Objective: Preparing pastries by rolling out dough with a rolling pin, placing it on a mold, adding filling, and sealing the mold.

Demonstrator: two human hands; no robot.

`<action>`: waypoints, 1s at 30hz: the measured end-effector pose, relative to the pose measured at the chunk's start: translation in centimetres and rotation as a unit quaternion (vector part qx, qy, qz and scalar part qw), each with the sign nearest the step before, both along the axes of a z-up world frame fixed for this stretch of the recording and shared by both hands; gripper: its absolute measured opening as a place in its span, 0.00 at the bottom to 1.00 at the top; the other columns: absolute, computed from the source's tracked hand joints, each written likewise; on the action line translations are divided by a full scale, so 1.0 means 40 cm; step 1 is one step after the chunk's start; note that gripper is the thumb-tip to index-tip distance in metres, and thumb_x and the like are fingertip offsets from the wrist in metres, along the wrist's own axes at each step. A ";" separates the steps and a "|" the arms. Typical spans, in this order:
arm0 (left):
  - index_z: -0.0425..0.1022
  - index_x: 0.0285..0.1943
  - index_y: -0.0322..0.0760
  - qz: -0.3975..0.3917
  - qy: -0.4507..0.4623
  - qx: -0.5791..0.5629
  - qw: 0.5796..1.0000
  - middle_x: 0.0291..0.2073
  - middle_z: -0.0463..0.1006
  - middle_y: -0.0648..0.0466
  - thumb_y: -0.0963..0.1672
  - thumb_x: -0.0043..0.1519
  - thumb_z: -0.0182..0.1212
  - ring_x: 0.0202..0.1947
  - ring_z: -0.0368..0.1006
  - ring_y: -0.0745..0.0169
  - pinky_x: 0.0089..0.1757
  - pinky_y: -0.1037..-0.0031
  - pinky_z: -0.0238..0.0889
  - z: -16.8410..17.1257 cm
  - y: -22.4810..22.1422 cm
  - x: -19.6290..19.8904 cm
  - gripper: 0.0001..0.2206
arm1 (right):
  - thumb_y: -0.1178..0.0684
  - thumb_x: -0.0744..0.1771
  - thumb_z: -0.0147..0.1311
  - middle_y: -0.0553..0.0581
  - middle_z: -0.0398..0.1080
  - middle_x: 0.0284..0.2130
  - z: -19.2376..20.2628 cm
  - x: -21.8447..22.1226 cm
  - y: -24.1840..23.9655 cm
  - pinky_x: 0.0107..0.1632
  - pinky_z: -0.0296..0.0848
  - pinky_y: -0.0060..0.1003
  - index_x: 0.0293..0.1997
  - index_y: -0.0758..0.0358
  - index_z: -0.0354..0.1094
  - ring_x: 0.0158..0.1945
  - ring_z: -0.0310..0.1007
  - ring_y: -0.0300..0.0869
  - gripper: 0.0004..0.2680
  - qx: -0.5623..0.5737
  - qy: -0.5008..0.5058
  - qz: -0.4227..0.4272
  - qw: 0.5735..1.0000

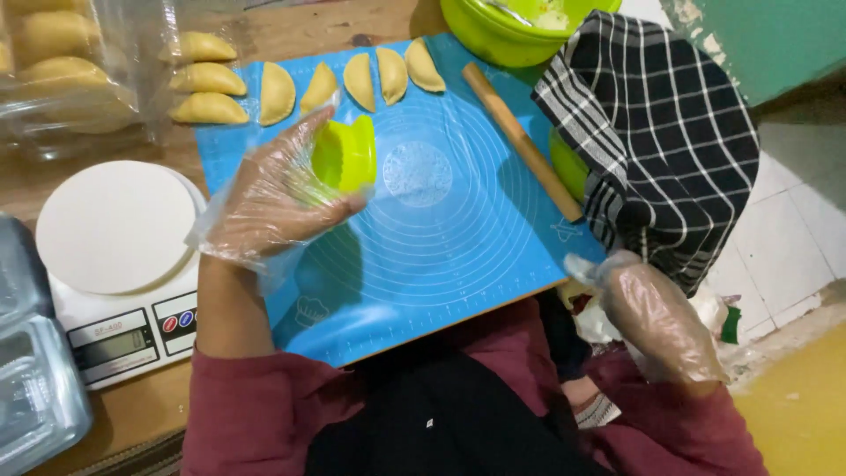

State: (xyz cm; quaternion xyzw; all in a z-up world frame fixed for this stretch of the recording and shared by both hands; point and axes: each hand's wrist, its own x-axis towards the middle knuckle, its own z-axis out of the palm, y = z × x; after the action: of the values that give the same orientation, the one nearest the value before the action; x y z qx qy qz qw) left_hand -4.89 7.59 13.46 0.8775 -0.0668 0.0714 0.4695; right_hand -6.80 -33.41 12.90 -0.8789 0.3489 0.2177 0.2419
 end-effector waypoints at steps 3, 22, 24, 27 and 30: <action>0.65 0.74 0.49 -0.005 0.035 -0.032 0.999 0.62 0.75 0.51 0.56 0.49 0.73 0.62 0.70 0.57 0.56 0.65 0.65 0.011 -0.010 0.002 0.41 | 0.42 0.72 0.49 0.49 0.69 0.26 -0.147 0.052 -0.102 0.35 0.72 0.34 0.39 0.55 0.70 0.26 0.68 0.38 0.11 -0.111 -0.113 0.366 0.917; 0.56 0.77 0.46 0.001 0.115 0.255 0.960 0.64 0.68 0.44 0.63 0.51 0.68 0.59 0.68 0.38 0.51 0.48 0.65 -0.100 -0.026 0.029 0.47 | 0.52 0.71 0.42 0.58 0.78 0.41 -0.162 -0.043 -0.097 0.42 0.81 0.39 0.50 0.60 0.76 0.39 0.80 0.45 0.12 -0.135 -0.254 0.479 0.830; 0.58 0.76 0.44 -0.001 0.098 0.283 0.954 0.60 0.71 0.42 0.64 0.51 0.68 0.54 0.71 0.37 0.47 0.49 0.68 -0.108 -0.031 0.032 0.47 | 0.61 0.69 0.47 0.57 0.77 0.31 -0.129 -0.080 -0.131 0.41 0.80 0.42 0.39 0.59 0.78 0.33 0.78 0.46 0.09 -0.227 -0.113 0.453 0.854; 0.58 0.73 0.48 0.003 0.148 0.308 0.940 0.59 0.71 0.43 0.66 0.51 0.65 0.53 0.73 0.36 0.45 0.48 0.70 -0.085 -0.039 0.039 0.45 | 0.57 0.70 0.48 0.52 0.79 0.30 -0.144 -0.016 -0.117 0.40 0.75 0.44 0.57 0.40 0.76 0.28 0.76 0.43 0.14 -0.166 -0.209 0.518 0.813; 0.67 0.73 0.46 0.002 0.183 0.289 0.940 0.51 0.79 0.46 0.61 0.47 0.72 0.53 0.78 0.41 0.50 0.51 0.72 -0.059 -0.048 0.039 0.45 | 0.54 0.65 0.62 0.47 0.76 0.43 -0.260 0.100 -0.023 0.54 0.75 0.40 0.52 0.47 0.80 0.46 0.76 0.44 0.11 -0.178 -0.518 0.509 0.664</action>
State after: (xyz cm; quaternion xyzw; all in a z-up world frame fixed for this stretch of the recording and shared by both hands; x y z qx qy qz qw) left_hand -3.32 5.65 11.11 0.9735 0.0039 -0.1117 0.1997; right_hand -2.80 -34.33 2.49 -0.9169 -0.3022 -0.2501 0.0738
